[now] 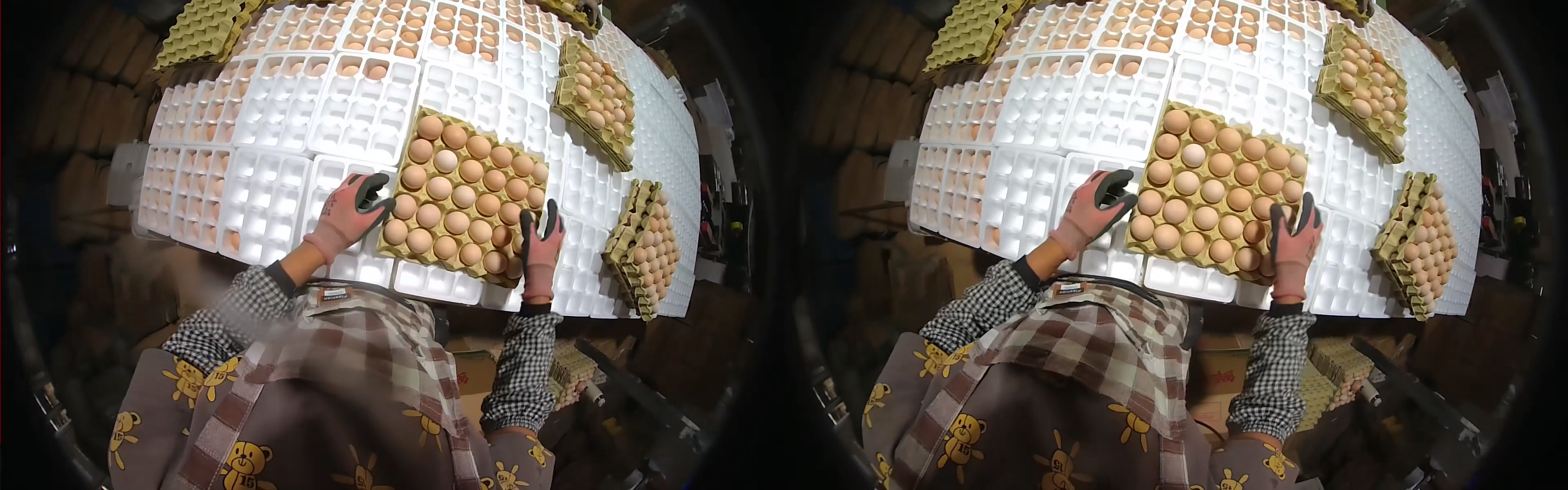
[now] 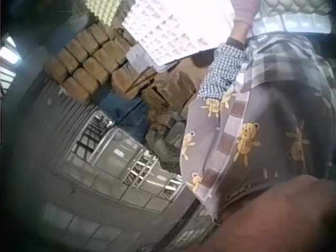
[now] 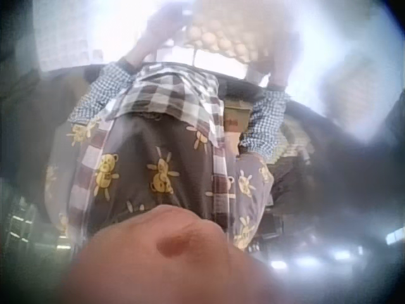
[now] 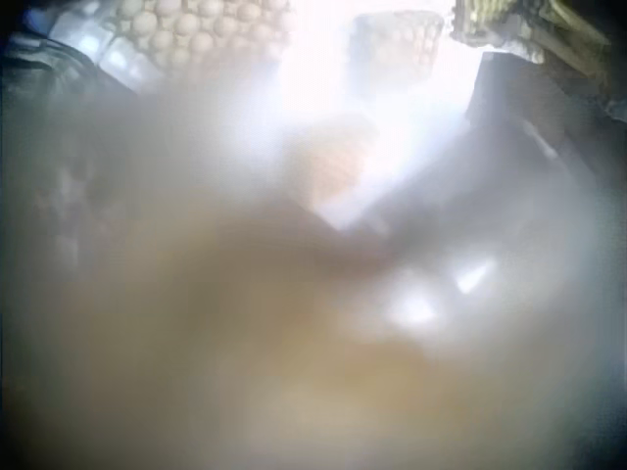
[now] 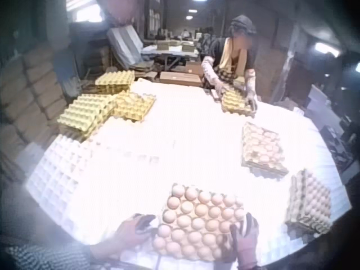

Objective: The person transfers eggs by hand from white trays into egg flats and places the filled flats into a cardboard box.

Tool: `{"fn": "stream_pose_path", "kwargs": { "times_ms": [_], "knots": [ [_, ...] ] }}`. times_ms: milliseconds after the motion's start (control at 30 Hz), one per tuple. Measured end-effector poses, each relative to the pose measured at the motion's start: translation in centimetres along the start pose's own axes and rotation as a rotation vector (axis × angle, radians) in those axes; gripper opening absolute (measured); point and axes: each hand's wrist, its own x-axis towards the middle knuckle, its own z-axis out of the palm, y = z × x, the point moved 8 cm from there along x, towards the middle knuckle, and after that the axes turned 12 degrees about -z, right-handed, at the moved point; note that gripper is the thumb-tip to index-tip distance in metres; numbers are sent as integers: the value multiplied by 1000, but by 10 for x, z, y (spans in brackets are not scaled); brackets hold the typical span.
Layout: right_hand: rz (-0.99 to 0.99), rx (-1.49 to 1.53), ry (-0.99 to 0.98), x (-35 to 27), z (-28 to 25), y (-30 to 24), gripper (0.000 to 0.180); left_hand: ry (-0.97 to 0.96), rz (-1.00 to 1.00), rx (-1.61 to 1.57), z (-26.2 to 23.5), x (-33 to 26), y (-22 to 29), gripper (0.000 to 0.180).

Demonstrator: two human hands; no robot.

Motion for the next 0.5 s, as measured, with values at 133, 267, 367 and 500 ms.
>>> {"fn": "stream_pose_path", "kwargs": {
  "times_ms": [133, 267, 367, 500],
  "knots": [
    [-491, -99, -634, -53, 69, -170, 67, -69, 480, 874, 21, -53, 22, 70],
    [-485, -106, -582, -70, 97, -157, 58, -266, 86, 221, 18, -30, 3, 54],
    [130, 731, -357, -63, 66, -106, 42, -317, -249, -595, -5, -20, -24, 45],
    [-562, 569, -192, -36, 48, -158, 30, -154, 224, 458, 12, -11, 42, 49]
  ]
}}
